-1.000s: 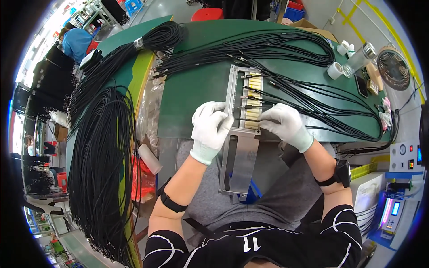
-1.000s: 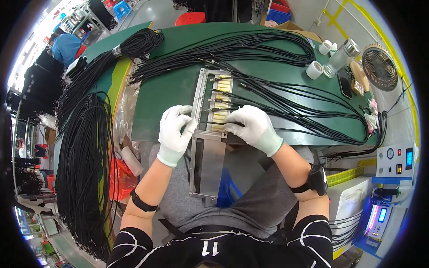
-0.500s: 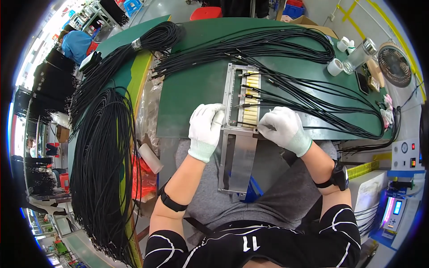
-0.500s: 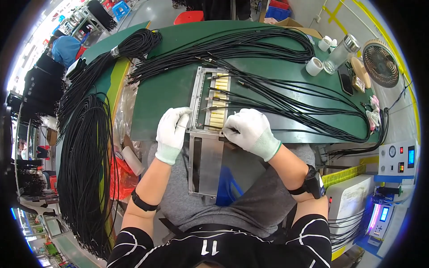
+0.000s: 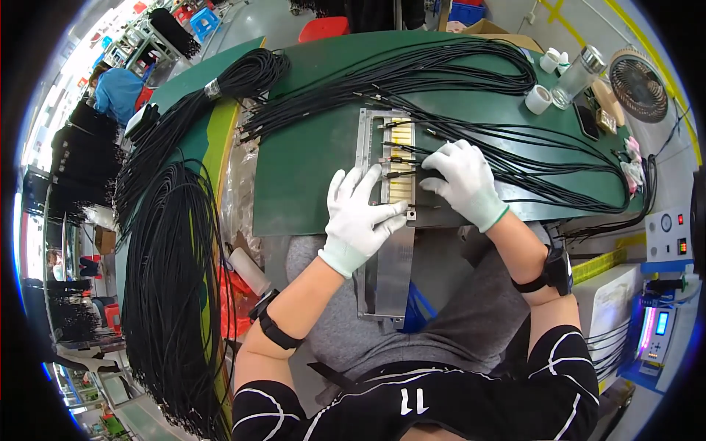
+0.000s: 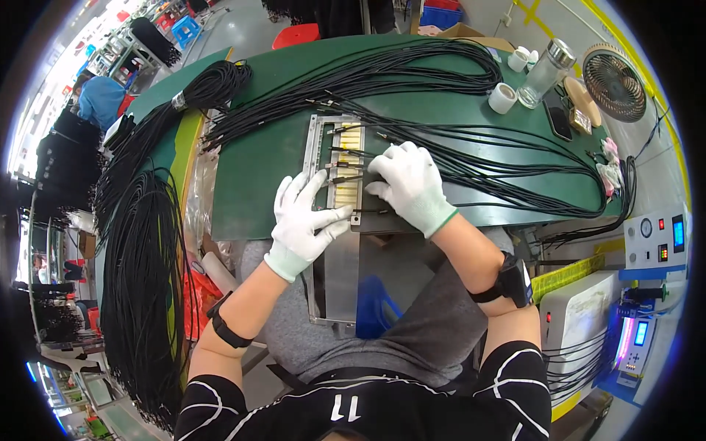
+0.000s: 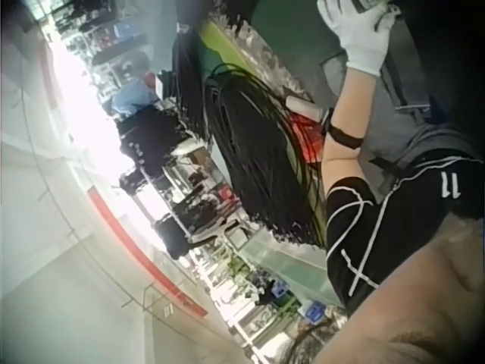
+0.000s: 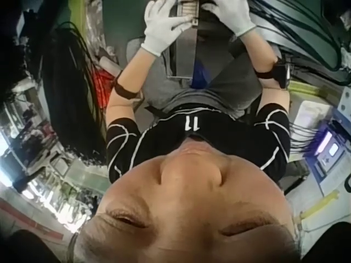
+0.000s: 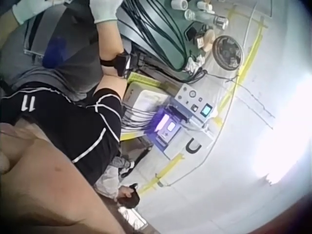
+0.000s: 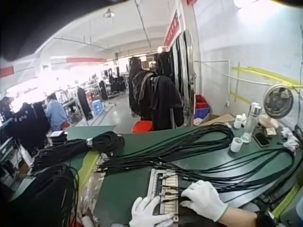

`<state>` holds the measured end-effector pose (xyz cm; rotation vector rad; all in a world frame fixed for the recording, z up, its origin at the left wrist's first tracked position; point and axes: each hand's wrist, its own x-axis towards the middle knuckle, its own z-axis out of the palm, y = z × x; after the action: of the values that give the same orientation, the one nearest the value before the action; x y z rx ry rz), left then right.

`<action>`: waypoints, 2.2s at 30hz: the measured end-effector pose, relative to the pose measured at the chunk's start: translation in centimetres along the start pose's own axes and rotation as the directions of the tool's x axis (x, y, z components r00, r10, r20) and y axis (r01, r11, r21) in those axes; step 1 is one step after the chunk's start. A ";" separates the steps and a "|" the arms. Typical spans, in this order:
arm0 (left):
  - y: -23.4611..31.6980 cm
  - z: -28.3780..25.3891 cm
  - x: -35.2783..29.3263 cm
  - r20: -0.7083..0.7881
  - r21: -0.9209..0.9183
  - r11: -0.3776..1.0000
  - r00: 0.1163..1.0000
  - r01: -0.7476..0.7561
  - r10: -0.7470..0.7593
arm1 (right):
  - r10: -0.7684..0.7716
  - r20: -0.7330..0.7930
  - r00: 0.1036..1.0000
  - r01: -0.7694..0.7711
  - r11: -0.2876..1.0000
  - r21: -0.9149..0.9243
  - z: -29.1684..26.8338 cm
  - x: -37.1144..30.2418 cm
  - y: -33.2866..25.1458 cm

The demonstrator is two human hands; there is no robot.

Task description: The person inserts cables into a metal jig, places the jig into a machine, and then removes the cables from the jig. They then gather a new bundle of cables and begin inserting them into the jig.

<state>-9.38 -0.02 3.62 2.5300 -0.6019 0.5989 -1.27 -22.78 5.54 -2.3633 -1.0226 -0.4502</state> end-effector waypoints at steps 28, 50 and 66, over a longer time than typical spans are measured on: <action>-3.4 0.3 -0.6 -0.242 -0.402 0.866 0.878 0.297 -0.414 | -0.014 0.134 0.991 -0.006 0.990 0.144 0.1 0.0 -1.0; -0.9 0.6 0.1 -0.133 -0.042 0.997 0.989 0.066 -0.071 | -0.084 0.133 0.988 0.088 0.996 -0.030 0.1 -0.2 -1.5; -2.9 1.6 0.4 -0.258 -0.212 0.962 0.939 0.175 -0.227 | -0.058 0.062 0.996 0.057 0.998 0.017 -0.6 1.0 0.1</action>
<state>-7.11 1.33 1.53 2.2415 -0.2764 0.7686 -0.59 -22.63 6.46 -2.3527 -1.1209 -0.3901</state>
